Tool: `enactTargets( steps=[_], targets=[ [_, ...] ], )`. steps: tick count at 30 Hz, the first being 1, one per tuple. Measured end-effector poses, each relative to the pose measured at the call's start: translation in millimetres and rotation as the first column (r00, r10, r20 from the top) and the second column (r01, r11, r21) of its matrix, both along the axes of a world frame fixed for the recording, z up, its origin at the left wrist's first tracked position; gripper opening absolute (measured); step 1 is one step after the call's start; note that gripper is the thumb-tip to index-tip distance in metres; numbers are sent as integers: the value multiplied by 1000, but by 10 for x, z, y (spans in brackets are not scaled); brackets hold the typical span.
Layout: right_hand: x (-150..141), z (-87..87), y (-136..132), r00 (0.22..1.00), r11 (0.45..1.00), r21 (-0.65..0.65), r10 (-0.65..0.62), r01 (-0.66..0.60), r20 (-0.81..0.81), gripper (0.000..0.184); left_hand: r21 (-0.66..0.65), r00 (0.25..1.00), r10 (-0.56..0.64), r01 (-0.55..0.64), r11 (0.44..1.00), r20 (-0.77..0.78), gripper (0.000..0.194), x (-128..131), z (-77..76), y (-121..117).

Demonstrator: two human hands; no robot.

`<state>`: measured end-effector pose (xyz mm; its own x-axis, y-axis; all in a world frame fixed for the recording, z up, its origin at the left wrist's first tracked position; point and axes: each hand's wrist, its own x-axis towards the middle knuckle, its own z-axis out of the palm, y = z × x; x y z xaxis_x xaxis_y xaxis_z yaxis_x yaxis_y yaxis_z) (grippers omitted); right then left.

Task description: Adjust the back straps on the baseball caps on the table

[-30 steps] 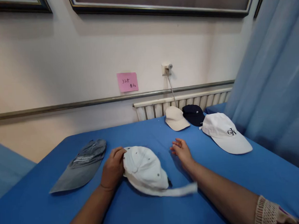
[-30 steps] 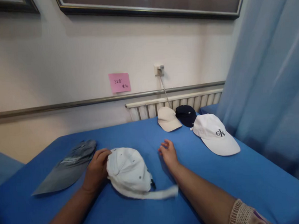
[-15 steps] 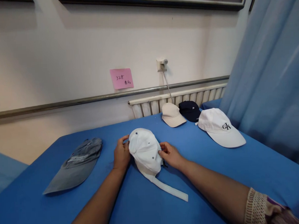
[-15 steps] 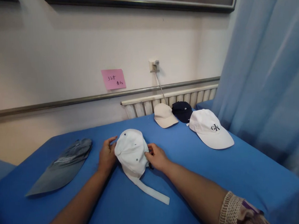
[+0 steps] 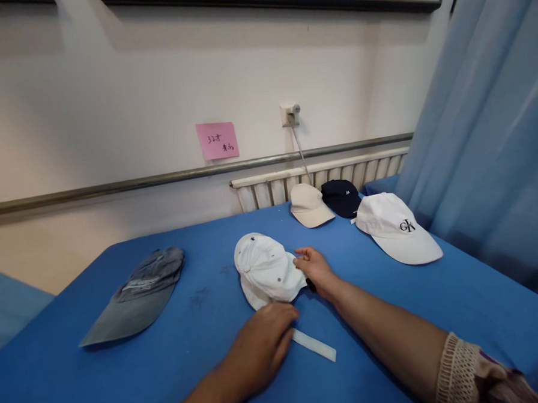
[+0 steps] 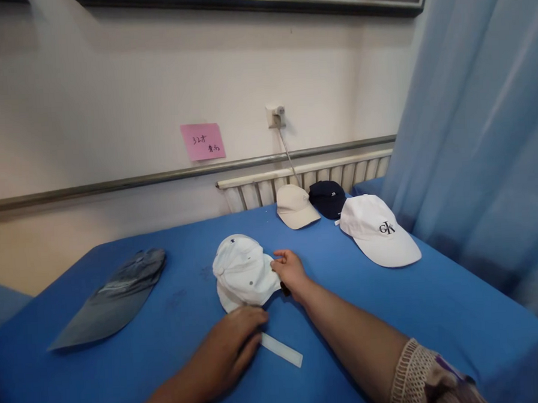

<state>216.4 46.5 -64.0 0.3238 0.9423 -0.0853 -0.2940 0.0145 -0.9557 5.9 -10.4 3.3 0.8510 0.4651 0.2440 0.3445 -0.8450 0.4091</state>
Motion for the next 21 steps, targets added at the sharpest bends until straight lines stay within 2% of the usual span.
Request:
enactTargets(
  steps=[2, 5, 9, 12, 14, 16, 18, 21],
  targets=[
    [10, 10, -20, 1000, 1000, 5, 19, -18, -10, 40, -22, 989, -63, 60, 998, -133, 30, 118, 10, -85],
    [31, 34, -50, 997, 997, 12, 70, -70, -10, 40, -24, 964, -36, 31, 999, -265, 22, 146, 36, -50],
    [31, 69, -86, 978, 979, -7, 204, -204, 54, 35, -24, 948, 76, -88, 996, -308, 16, -75, 67, 83],
    [20, 115, -155, 929, 960, -57, 281, -276, 241, 27, -39, 935, 158, -179, 983, -316, 19, -293, 108, 147],
    [27, 168, -243, 842, 969, -46, 233, -242, 487, 22, -61, 928, 191, -222, 973, -319, 19, -406, 145, 165],
    [40, 234, -356, 671, 955, -1, 210, -298, 711, 17, -87, 925, 223, -261, 961, -308, 17, -473, 176, 167],
    [43, 298, -468, 545, 886, -12, 296, -464, 785, 15, -108, 923, 242, -284, 953, -301, 17, -493, 193, 161],
    [14, 357, -581, 351, 787, -58, 338, -614, 873, 32, -134, 922, 244, -294, 946, -301, 20, -473, 198, 148]
  ],
)
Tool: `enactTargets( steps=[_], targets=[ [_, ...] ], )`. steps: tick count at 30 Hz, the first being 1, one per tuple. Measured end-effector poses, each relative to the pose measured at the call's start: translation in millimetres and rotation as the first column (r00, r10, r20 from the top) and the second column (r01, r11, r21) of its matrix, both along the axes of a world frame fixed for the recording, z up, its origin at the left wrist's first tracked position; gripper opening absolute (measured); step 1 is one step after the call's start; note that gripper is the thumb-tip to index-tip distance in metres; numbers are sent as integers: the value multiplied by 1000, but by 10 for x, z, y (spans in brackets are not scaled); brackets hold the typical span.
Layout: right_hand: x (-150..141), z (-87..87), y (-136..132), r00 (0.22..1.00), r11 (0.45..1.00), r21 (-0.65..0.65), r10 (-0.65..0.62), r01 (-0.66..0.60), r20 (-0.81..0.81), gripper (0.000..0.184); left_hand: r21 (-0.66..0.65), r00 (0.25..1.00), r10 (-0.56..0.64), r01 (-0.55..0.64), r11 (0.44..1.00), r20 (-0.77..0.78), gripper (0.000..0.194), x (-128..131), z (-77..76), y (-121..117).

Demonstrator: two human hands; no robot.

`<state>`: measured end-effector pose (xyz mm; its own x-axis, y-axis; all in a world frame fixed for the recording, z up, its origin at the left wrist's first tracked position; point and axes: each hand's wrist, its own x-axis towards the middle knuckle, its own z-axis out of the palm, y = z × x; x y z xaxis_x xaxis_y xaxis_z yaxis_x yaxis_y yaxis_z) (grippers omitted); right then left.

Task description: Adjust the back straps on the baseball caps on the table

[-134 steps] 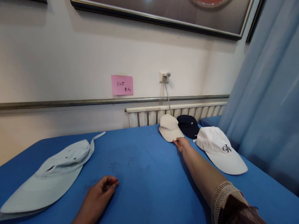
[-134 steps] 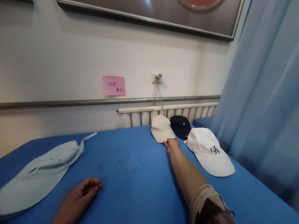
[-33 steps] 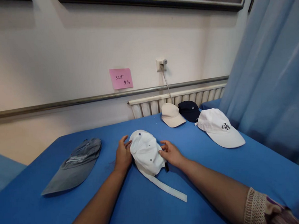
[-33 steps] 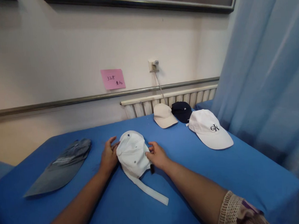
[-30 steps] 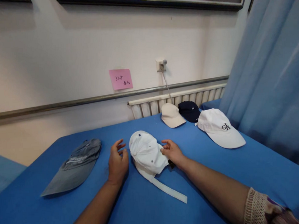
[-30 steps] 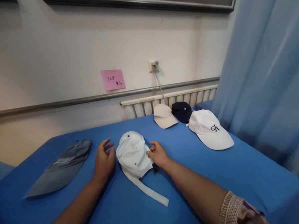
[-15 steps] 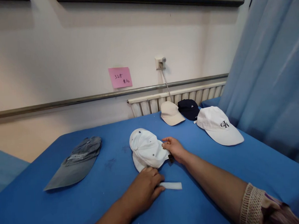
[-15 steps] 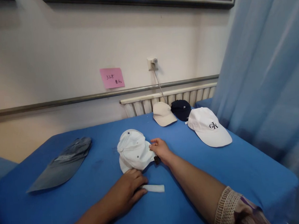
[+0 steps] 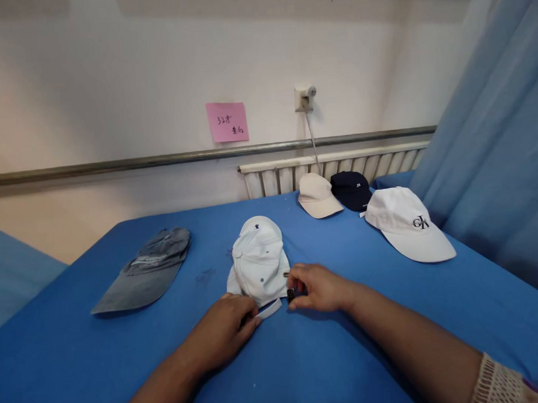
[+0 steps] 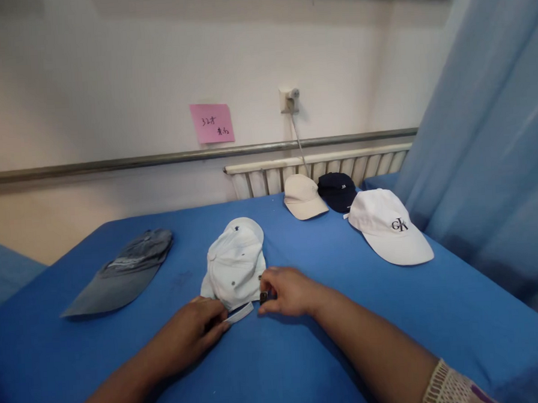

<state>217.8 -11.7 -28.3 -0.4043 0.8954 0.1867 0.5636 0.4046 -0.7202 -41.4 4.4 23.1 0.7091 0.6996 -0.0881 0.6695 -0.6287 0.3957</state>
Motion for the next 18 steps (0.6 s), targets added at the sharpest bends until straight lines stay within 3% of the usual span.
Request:
enactTargets(
  steps=[3, 7, 10, 15, 18],
  targets=[
    [-42, 19, -36, 986, 997, 65, 36, -47, 161, 40, -44, 998, 24, -22, 999, 52, 22, 19, -2, -8],
    [-64, 42, -44, 974, 993, 105, 20, -45, 227, 26, -169, 968, 95, -57, 984, 230, 24, 34, -11, -22],
    [-63, 68, -56, 964, 985, 144, 50, -90, 261, 23, -268, 913, 211, -118, 956, 350, 22, 72, -43, -30],
    [-93, 94, -75, 953, 986, 142, 46, -92, 301, 36, -452, 786, 390, -160, 877, 479, 18, 141, -159, -1],
    [-130, 91, -80, 956, 984, 157, 30, -80, 293, 27, -513, 722, 461, -170, 841, 516, 21, 158, -208, 20]
  ],
)
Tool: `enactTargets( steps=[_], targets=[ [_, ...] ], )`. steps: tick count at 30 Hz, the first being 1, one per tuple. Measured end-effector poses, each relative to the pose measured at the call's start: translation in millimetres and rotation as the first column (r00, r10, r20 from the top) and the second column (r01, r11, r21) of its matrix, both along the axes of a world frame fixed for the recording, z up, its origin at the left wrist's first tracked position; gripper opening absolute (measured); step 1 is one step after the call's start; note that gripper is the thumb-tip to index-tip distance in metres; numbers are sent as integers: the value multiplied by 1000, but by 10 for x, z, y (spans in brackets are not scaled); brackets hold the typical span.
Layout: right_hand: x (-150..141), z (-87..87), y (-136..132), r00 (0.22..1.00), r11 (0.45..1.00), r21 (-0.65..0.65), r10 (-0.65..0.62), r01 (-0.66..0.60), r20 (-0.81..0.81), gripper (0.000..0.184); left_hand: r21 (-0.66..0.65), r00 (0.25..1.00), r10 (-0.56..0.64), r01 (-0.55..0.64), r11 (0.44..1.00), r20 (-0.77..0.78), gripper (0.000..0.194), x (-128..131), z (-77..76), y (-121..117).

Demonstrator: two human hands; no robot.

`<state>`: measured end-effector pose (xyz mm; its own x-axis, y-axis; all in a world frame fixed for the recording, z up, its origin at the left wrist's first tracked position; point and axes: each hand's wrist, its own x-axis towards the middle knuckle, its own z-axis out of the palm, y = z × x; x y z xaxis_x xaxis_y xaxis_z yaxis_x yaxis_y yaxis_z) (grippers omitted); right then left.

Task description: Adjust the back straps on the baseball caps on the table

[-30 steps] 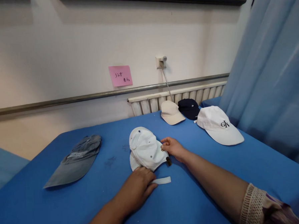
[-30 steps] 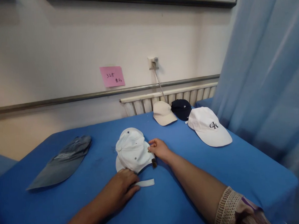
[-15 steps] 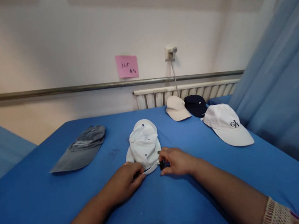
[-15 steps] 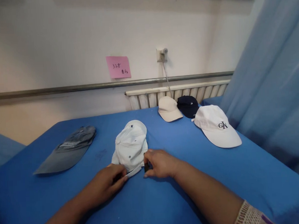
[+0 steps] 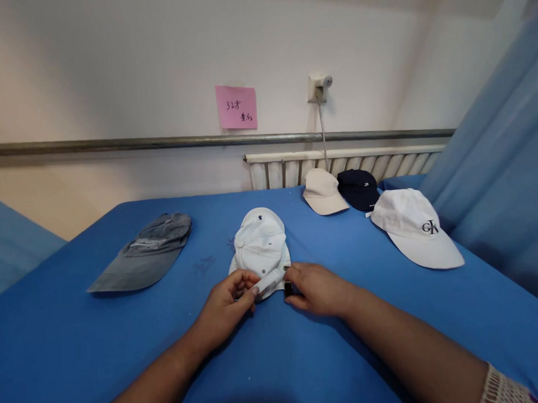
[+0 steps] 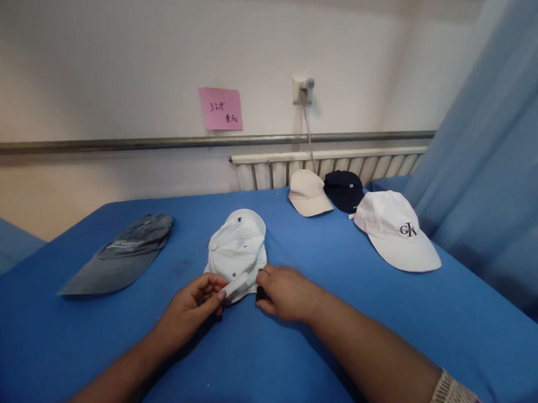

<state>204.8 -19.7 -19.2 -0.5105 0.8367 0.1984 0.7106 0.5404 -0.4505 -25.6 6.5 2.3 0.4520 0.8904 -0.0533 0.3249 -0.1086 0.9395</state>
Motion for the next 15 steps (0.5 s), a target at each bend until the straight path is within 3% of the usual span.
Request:
enactTargets(
  steps=[3, 10, 15],
  targets=[
    [-7, -54, 31, 1000, 1000, 3, -10, 11, -22, 12, -31, 999, 28, -27, 999, 32, 23, 3, -12, 4],
    [96, -273, 198, 949, 990, -116, -115, 84, -295, 11, -80, 999, 14, -11, 997, 44, 27, -2, -20, 4],
    [95, -131, 97, 960, 994, -105, 8, -39, -279, 35, -89, 999, 26, -22, 996, 43, 28, 6, -33, 11]
  ],
)
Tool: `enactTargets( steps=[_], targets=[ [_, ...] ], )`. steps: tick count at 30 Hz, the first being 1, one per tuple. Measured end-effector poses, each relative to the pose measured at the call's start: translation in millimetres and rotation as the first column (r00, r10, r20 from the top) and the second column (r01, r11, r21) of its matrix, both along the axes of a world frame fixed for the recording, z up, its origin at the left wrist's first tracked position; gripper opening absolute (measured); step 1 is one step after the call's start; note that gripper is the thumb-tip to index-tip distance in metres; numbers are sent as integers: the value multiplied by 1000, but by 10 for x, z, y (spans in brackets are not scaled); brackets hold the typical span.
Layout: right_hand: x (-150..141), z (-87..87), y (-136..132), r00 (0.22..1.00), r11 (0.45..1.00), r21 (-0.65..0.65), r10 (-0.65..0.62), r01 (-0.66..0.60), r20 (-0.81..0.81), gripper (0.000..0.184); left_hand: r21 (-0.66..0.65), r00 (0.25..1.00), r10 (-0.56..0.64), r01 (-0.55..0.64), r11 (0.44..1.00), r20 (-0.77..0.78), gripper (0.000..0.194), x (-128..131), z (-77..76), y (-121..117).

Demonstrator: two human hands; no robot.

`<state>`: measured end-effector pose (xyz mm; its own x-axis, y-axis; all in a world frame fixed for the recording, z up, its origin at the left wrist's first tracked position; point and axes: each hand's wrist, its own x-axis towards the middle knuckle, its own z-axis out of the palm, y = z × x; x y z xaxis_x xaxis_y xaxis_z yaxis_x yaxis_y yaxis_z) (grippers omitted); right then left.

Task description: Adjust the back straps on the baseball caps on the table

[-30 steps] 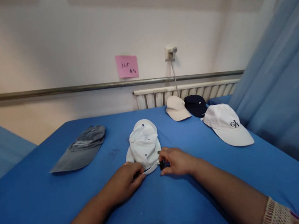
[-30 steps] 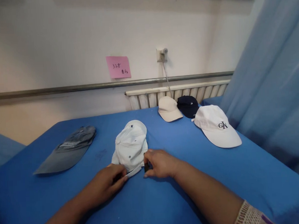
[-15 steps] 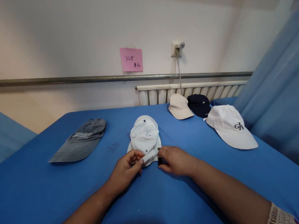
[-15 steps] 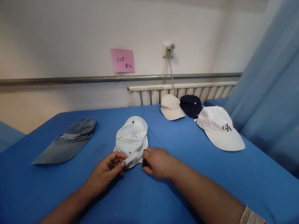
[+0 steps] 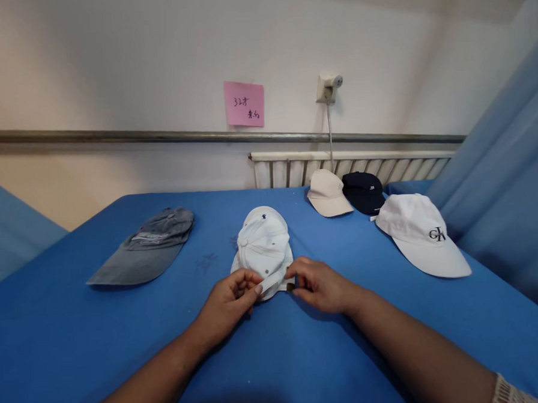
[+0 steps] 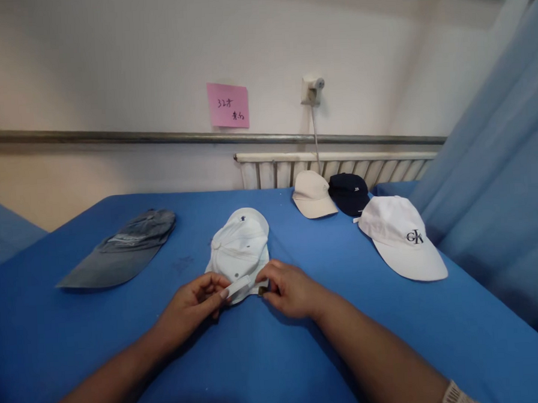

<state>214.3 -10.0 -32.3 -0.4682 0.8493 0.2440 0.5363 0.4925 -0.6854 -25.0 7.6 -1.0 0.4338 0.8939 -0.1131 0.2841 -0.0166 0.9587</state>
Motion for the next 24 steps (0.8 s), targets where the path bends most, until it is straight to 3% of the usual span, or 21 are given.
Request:
enactTargets(
  steps=[3, 11, 16, 21, 24],
  targets=[
    [-34, 68, -46, 996, 998, 26, 57, -59, 73, 33, -2, 1000, -11, 11, 1000, -1, 28, -1, -7, 0],
    [-49, 9, 30, 987, 1000, 19, 18, -21, 159, 16, 11, 999, -21, 20, 1000, 30, 23, -11, -40, 6],
    [-74, -5, -1, 992, 997, -20, -68, 71, 103, 20, 21, 1000, -2, 2, 1000, 16, 22, 7, -21, -11],
    [-101, -24, -27, 999, 997, 68, -47, 49, -28, 26, 45, 1000, 5, -5, 999, 2, 23, 8, 6, -50],
    [-128, -71, 20, 979, 996, -21, -87, 84, -187, 15, 70, 1000, 6, -7, 998, 24, 23, 3, 17, -76]
  ],
)
